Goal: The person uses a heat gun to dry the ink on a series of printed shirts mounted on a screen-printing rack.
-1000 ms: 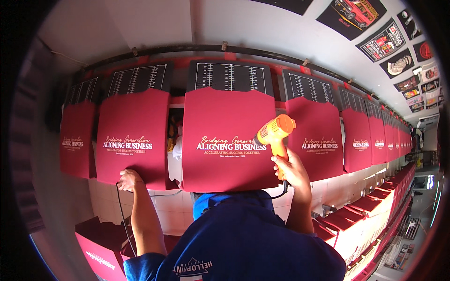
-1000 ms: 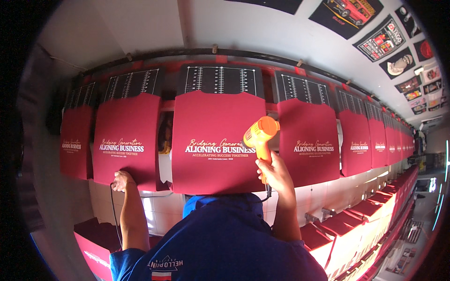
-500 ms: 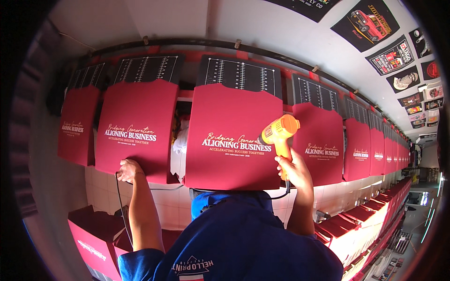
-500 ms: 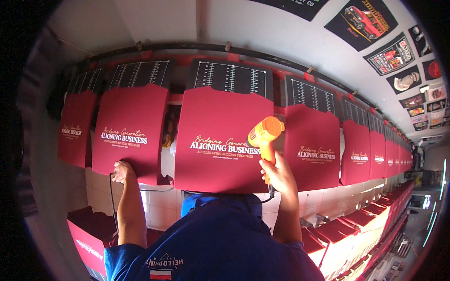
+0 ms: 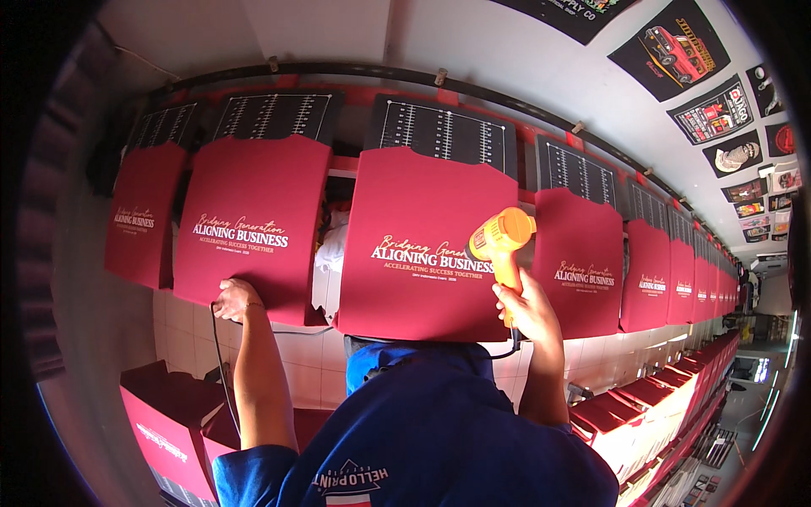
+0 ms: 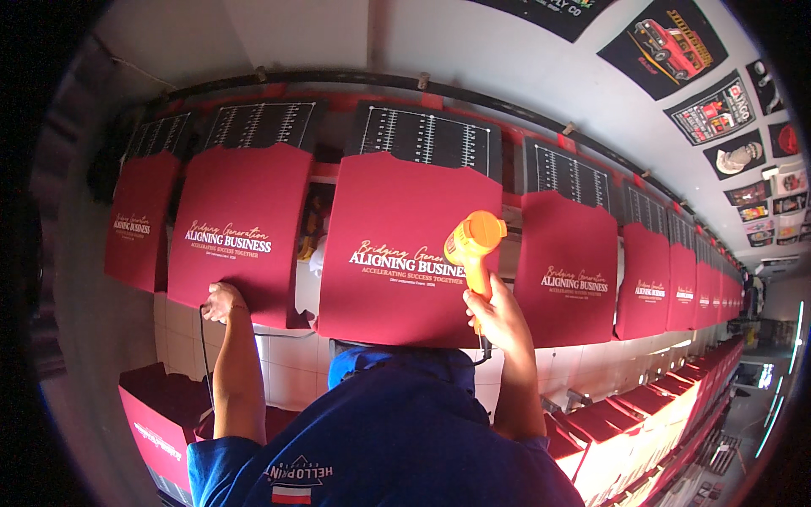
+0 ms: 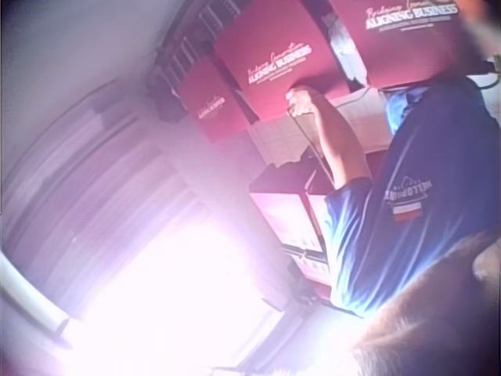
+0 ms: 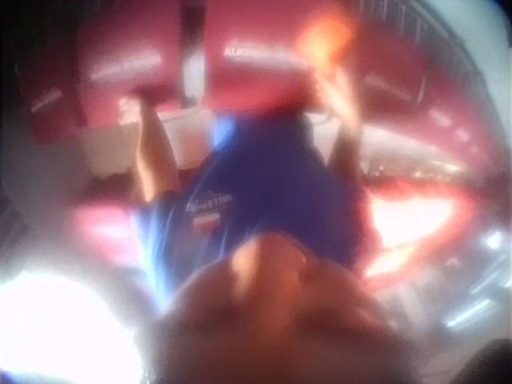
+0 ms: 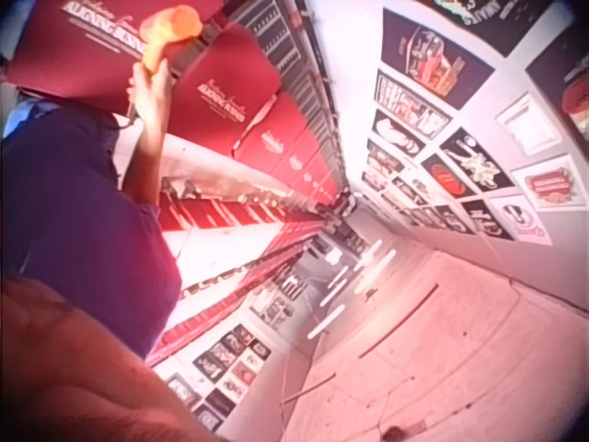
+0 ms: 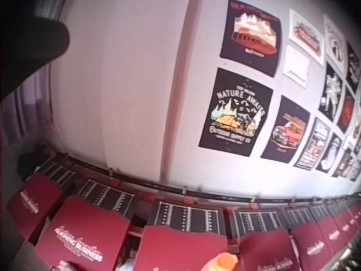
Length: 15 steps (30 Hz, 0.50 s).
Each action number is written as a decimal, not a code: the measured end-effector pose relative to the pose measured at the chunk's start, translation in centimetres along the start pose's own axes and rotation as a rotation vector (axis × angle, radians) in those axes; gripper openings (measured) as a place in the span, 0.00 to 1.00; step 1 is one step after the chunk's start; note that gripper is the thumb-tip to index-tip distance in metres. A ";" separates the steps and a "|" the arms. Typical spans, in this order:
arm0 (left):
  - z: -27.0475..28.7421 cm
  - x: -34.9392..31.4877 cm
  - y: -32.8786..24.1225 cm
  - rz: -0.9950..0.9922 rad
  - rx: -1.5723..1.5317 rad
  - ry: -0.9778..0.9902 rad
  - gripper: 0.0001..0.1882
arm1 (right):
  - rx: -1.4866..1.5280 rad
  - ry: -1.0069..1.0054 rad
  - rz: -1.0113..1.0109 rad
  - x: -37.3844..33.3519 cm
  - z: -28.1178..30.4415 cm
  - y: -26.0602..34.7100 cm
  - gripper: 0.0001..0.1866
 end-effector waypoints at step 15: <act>-0.6 0.6 0.5 0.087 -0.052 -0.029 0.34 | -0.023 0.092 -0.037 0.6 -1.8 1.4 0.17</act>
Point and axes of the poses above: each hand's wrist, its own x-axis towards the middle knuckle, its own z-axis out of the back of the hand, y = z × x, the point moved 5 cm from there along x, towards the middle knuckle, and after that the axes turned 7 degrees about z, right-handed, at the moved point
